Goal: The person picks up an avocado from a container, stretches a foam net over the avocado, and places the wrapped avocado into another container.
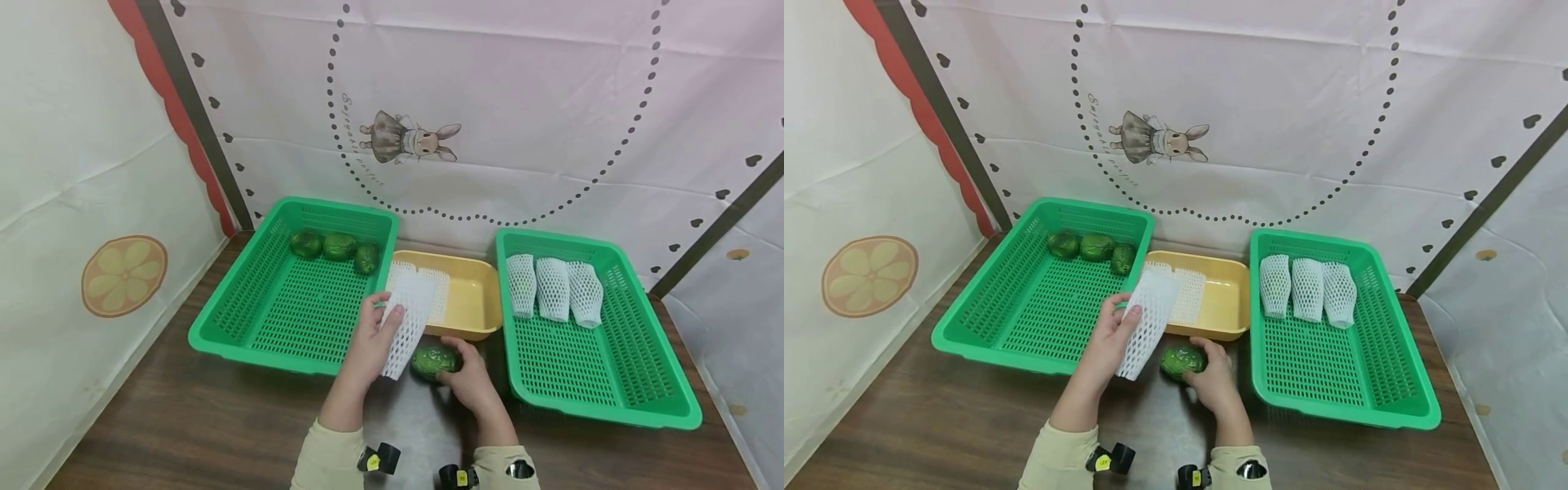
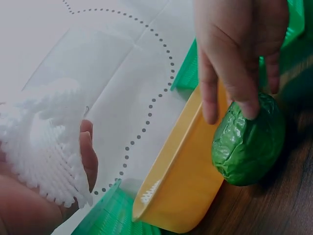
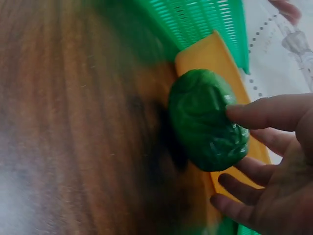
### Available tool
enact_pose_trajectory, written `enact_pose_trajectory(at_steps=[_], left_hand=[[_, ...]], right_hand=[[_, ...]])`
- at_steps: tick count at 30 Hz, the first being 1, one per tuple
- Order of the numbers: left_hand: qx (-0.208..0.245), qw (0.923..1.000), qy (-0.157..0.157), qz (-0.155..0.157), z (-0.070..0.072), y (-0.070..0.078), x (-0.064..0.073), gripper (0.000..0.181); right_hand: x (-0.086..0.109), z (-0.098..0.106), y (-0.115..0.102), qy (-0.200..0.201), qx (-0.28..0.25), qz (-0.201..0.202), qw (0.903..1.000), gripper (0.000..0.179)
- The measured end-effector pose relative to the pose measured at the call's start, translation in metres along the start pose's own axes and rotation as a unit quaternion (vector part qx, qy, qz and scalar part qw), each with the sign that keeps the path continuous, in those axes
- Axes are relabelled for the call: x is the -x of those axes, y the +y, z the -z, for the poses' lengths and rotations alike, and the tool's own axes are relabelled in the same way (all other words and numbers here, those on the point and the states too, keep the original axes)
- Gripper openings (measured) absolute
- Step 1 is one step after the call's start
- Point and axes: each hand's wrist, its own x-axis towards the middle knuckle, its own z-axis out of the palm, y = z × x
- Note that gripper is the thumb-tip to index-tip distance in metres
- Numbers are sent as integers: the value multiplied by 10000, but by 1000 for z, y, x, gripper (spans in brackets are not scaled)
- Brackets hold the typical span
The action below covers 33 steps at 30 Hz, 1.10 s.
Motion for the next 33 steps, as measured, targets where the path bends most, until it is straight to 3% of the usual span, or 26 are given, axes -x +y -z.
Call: enact_pose_trajectory(at_steps=[3, 8, 13, 17, 21, 25, 28, 33], left_hand=[[-141, 9996, -196, 164, 0, -1, 1, 51], [-120, 9970, -701, 289, 1, -3, 1, 62], [-56, 9914, -1302, -73, 7, 2, 5, 69], [-34, 9861, -1621, -376, 13, 7, 9, 69], [-131, 9834, -1753, -449, 15, 9, 11, 68], [-324, 9844, -1698, -321, 14, 8, 10, 65], [-483, 9849, -1653, -201, 13, 6, 9, 65], [-807, 9844, -1556, -154, 11, 6, 9, 64]], right_hand=[[-2, -4, 3, -25, 222, -166, 9996, 58], [2, -3, 0, -26, 145, -275, 9995, 58], [17, 21, -31, 94, -402, -86, 9991, 55], [31, 48, -60, 482, -982, 226, 9937, 58], [38, 63, -72, 976, -1810, 265, 9783, 60], [39, 65, -72, 1234, -2783, 435, 9515, 58], [39, 64, -70, 1330, -3212, 625, 9355, 54], [42, 64, -72, 1291, -3405, 877, 9272, 49]])
